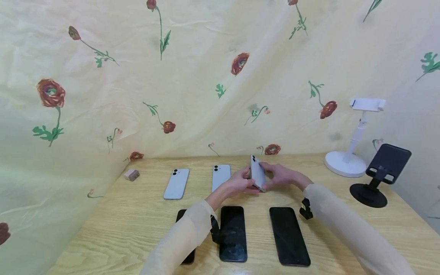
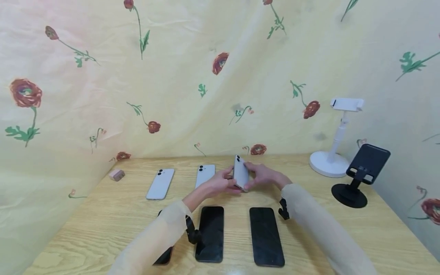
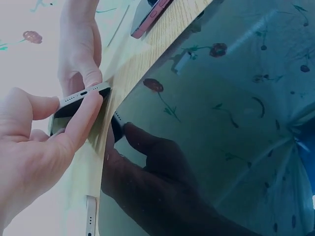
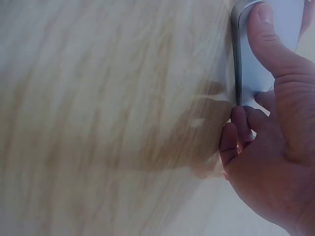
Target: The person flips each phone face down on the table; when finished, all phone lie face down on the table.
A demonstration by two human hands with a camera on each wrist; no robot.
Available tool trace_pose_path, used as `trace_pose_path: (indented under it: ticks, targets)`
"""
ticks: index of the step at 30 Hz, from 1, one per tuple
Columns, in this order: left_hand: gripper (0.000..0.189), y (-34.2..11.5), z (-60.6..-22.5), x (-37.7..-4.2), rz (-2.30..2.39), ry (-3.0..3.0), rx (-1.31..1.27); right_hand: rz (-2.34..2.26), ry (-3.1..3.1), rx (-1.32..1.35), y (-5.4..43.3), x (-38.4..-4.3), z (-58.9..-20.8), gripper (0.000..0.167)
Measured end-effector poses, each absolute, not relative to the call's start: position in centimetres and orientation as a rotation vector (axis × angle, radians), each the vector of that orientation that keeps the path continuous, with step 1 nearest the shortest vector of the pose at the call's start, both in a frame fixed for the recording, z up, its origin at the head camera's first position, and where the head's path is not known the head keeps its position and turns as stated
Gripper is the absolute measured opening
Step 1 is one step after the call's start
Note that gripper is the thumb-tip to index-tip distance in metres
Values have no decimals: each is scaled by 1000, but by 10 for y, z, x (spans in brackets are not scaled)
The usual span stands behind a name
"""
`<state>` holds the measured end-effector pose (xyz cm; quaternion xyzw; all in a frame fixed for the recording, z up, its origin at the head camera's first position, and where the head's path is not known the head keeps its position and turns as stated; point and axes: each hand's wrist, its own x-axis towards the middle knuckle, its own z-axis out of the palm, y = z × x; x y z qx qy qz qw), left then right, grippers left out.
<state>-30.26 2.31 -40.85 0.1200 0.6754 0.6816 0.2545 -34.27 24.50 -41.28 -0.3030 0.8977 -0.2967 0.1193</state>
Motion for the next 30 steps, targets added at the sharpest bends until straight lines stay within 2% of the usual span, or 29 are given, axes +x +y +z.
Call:
trace_pose_path:
  ticks: [18,30]
  targets:
    - [65,17,-410,-301,1793,1830,298,-733,2618,-792,244,-339,-410,105]
    - [50,24,-413,-300,1701,2040,193,-704,2618,-731,240,-337,-408,104]
